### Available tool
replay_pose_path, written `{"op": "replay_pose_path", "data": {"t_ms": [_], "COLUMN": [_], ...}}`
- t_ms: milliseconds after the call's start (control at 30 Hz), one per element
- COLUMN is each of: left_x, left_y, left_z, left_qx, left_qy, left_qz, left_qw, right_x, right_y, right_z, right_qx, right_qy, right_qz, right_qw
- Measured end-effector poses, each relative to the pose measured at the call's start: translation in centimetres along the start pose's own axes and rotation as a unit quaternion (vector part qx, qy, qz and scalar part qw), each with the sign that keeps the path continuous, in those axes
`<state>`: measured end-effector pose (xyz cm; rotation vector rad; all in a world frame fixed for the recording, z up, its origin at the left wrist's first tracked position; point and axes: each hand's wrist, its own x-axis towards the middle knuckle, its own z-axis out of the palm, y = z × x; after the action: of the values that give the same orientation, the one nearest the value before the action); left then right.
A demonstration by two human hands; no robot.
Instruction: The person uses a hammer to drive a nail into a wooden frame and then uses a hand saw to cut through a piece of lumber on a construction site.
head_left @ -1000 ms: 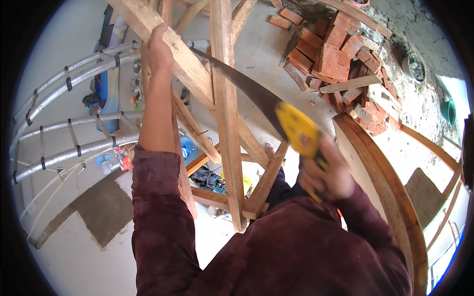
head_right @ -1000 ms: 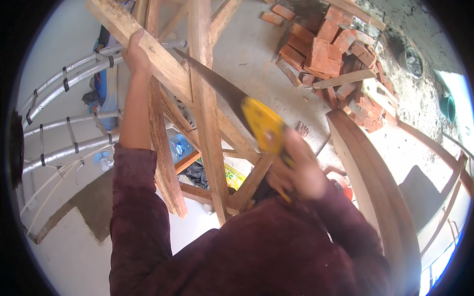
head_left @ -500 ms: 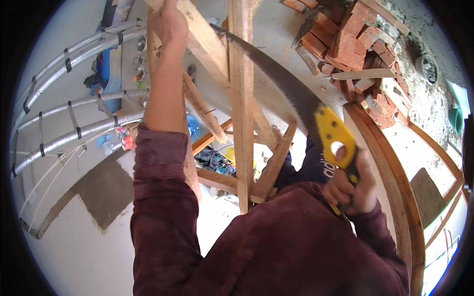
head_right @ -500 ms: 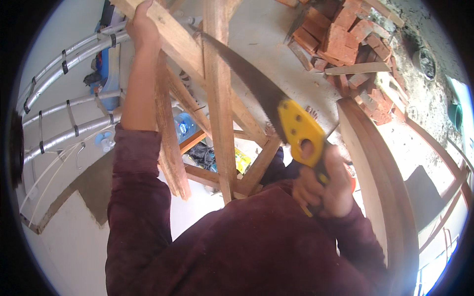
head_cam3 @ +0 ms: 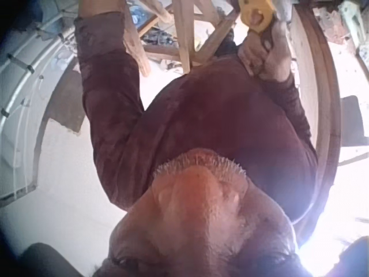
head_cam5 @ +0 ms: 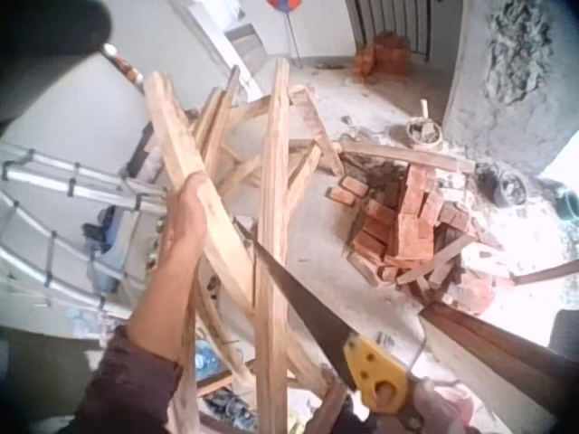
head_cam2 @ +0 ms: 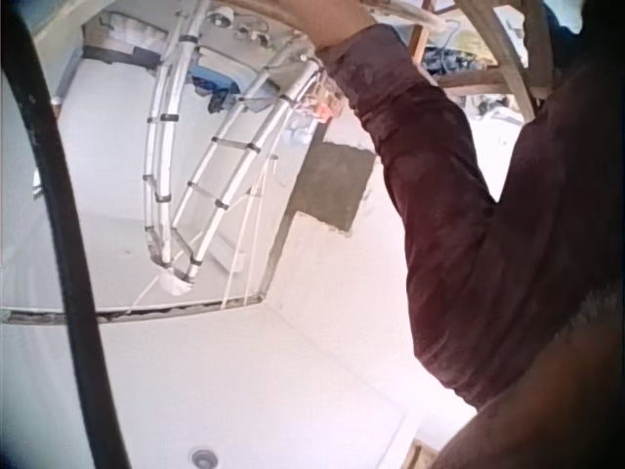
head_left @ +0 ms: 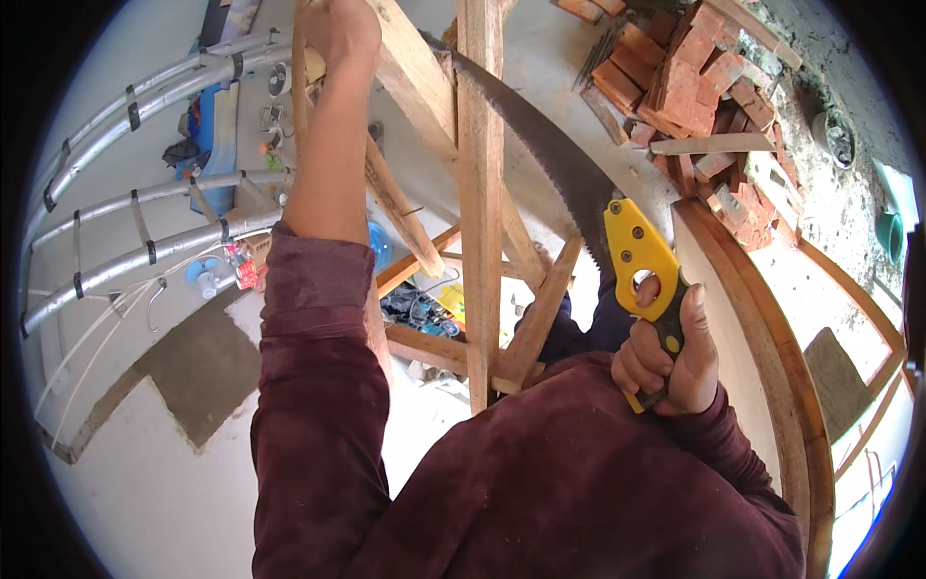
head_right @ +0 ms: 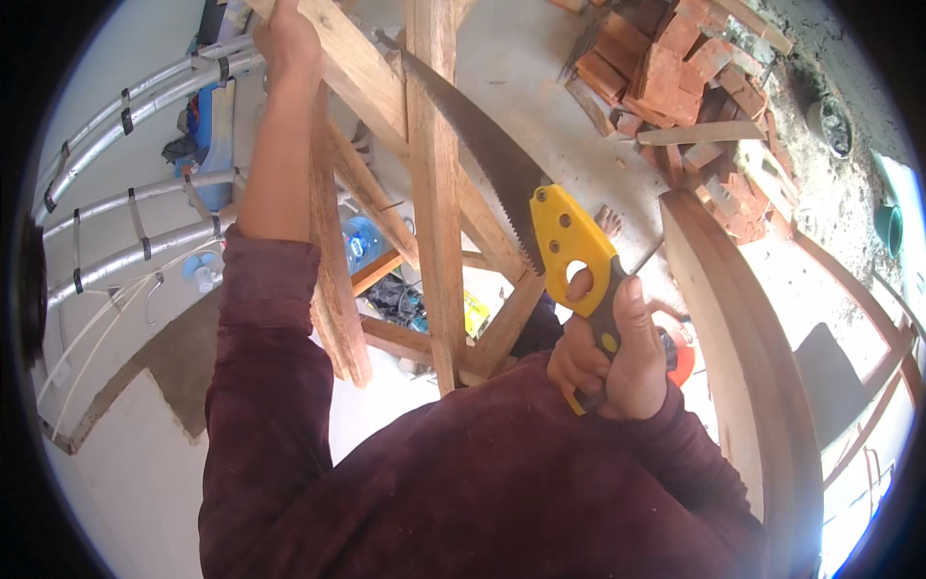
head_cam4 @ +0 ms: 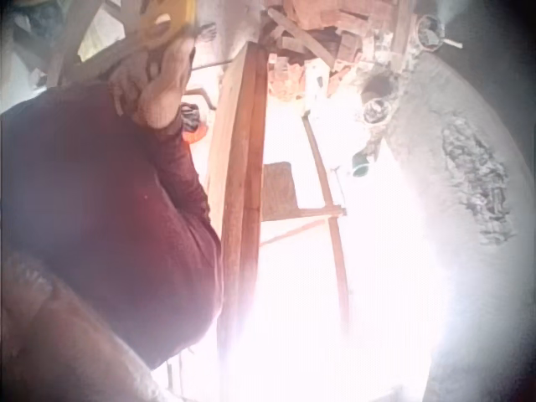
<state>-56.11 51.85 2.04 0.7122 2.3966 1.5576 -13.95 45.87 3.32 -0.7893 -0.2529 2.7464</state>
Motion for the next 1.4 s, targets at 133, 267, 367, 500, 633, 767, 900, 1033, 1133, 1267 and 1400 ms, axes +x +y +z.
{"op": "replay_pose_path", "data": {"t_ms": [133,267,367,500,633,767,900,1033,1133,1267,1400], "left_x": [-1.3,-0.2,-1.6,-0.1,0.5,-0.7,-1.6,-1.7,0.9,-0.7,-1.7], "left_y": [2.9,2.0,1.0,-0.2,2.4,0.8,0.6,1.5,2.1,0.2,1.3], "left_z": [2.6,3.3,-0.1,-0.6,3.3,3.3,0.3,0.1,3.0,4.0,0.6], "left_qx": [-0.008,0.044,0.103,0.0,0.006,-0.009,0.057,0.122,0.133,0.076,0.094], "left_qy": [-0.015,0.015,-0.003,0.036,-0.002,-0.027,0.037,0.036,0.028,-0.009,0.009], "left_qz": [-0.01,0.036,-0.037,0.037,-0.003,-0.025,-0.003,-0.04,0.01,-0.026,-0.051], "left_qw": [1.0,0.998,0.994,0.999,1.0,0.999,0.998,0.991,0.991,0.997,0.994], "right_x": [16.6,22.0,9.6,0.0,18.8,18.5,1.0,2.7,19.8,18.5,0.9], "right_y": [0.3,-0.3,2.3,3.4,1.9,2.5,4.7,4.6,2.3,3.5,5.6], "right_z": [2.3,3.7,2.4,-0.2,2.3,2.3,0.4,1.2,2.7,-0.1,-1.2], "right_qx": [-0.102,-0.123,-0.027,-0.013,-0.124,-0.055,-0.056,-0.086,-0.071,-0.101,-0.186], "right_qy": [0.084,0.034,0.069,0.042,0.037,0.013,0.078,0.088,0.032,0.046,0.115], "right_qz": [-0.004,-0.062,0.05,-0.004,-0.053,-0.051,-0.004,-0.005,-0.078,-0.062,-0.037], "right_qw": [0.991,0.99,0.996,0.999,0.99,0.997,0.995,0.992,0.994,0.992,0.975]}}
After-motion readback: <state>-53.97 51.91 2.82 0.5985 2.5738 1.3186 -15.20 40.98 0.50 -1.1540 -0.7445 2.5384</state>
